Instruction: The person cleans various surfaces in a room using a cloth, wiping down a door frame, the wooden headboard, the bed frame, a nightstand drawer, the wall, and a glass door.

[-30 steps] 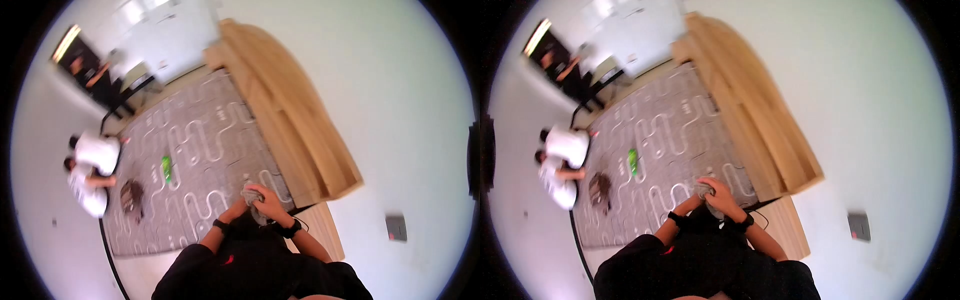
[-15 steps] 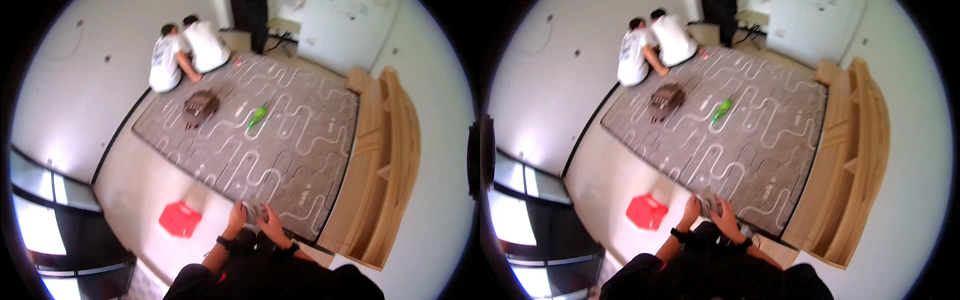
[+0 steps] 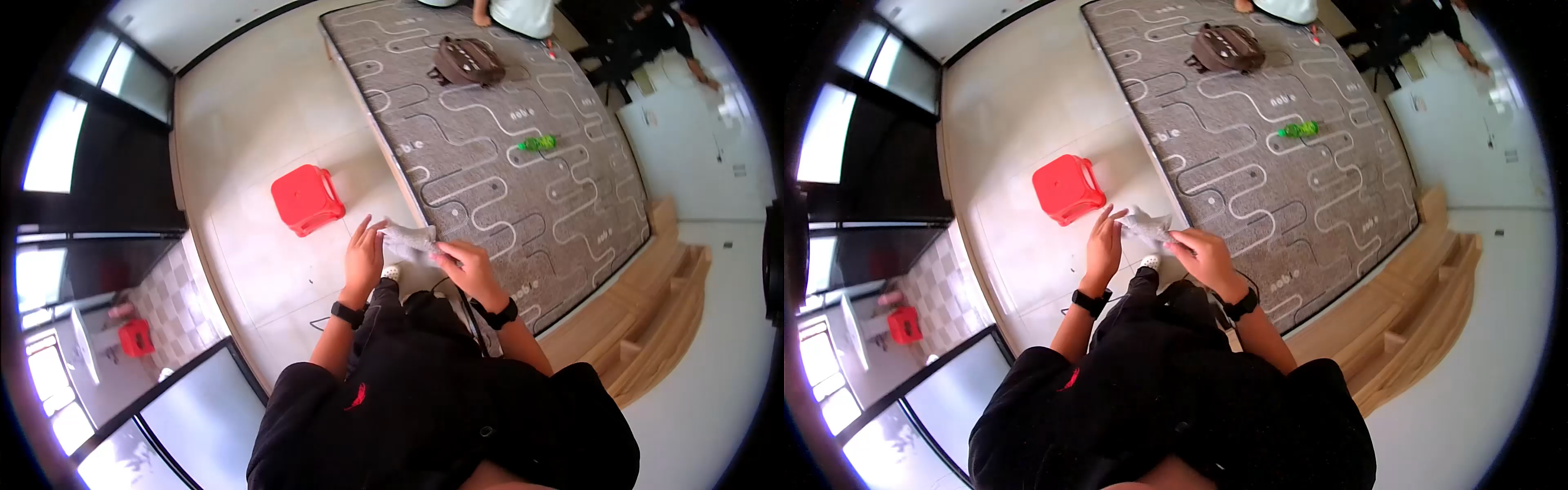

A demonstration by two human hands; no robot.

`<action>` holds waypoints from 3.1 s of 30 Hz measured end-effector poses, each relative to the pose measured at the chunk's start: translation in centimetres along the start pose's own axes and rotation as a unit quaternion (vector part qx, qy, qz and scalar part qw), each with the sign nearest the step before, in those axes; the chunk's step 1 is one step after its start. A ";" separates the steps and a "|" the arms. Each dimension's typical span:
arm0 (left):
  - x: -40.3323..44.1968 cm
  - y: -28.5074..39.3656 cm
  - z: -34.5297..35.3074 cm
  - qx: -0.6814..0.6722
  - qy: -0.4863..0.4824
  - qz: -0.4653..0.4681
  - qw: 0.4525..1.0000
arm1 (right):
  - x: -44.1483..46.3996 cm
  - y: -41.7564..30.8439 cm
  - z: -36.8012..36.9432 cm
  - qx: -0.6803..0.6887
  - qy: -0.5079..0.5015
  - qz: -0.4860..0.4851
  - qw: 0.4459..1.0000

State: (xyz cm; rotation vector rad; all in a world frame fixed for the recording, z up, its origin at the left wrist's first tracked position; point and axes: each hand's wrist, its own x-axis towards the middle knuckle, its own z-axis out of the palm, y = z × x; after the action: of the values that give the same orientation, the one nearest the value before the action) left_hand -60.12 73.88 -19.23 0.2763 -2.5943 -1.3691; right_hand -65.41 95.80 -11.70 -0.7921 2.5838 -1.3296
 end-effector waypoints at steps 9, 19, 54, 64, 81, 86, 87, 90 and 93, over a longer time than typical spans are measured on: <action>1.2 6.2 0.0 -0.184 -0.013 0.082 0.979 | -0.8 5.8 4.1 0.015 -0.037 0.089 0.995; 5.8 -2.0 1.3 -0.023 -0.013 0.016 1.000 | -1.7 13.4 5.7 -0.033 0.085 0.121 0.988; 29.7 -6.4 39.4 0.299 -0.497 0.463 0.670 | -0.7 39.2 6.9 -0.262 0.151 0.476 0.826; 28.8 -16.0 36.1 0.257 -0.734 0.354 0.519 | -3.9 38.5 15.2 -0.051 0.059 0.603 0.794; 41.7 11.2 40.6 0.108 -0.412 0.582 0.693 | -2.3 30.3 -17.6 -0.373 0.359 0.242 0.821; 37.4 1.7 41.9 0.190 -0.480 0.540 0.665 | -5.6 33.8 -7.5 -0.312 0.334 0.314 0.832; 36.3 -0.3 42.5 0.188 -0.483 0.538 0.665 | -6.1 35.0 -5.1 -0.311 0.332 0.316 0.833; 31.9 -6.9 42.0 0.211 -0.552 0.456 0.665 | -8.6 36.9 5.2 -0.194 0.308 0.435 0.824; 27.9 -13.0 41.7 0.373 -0.610 0.329 0.617 | -11.1 38.2 13.1 -0.081 0.317 0.492 0.807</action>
State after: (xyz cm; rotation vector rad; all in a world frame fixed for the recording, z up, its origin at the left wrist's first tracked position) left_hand -96.82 92.66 -50.72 -1.9740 -3.3304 0.0686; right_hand -66.47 110.05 -51.07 1.0957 2.7949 -1.0770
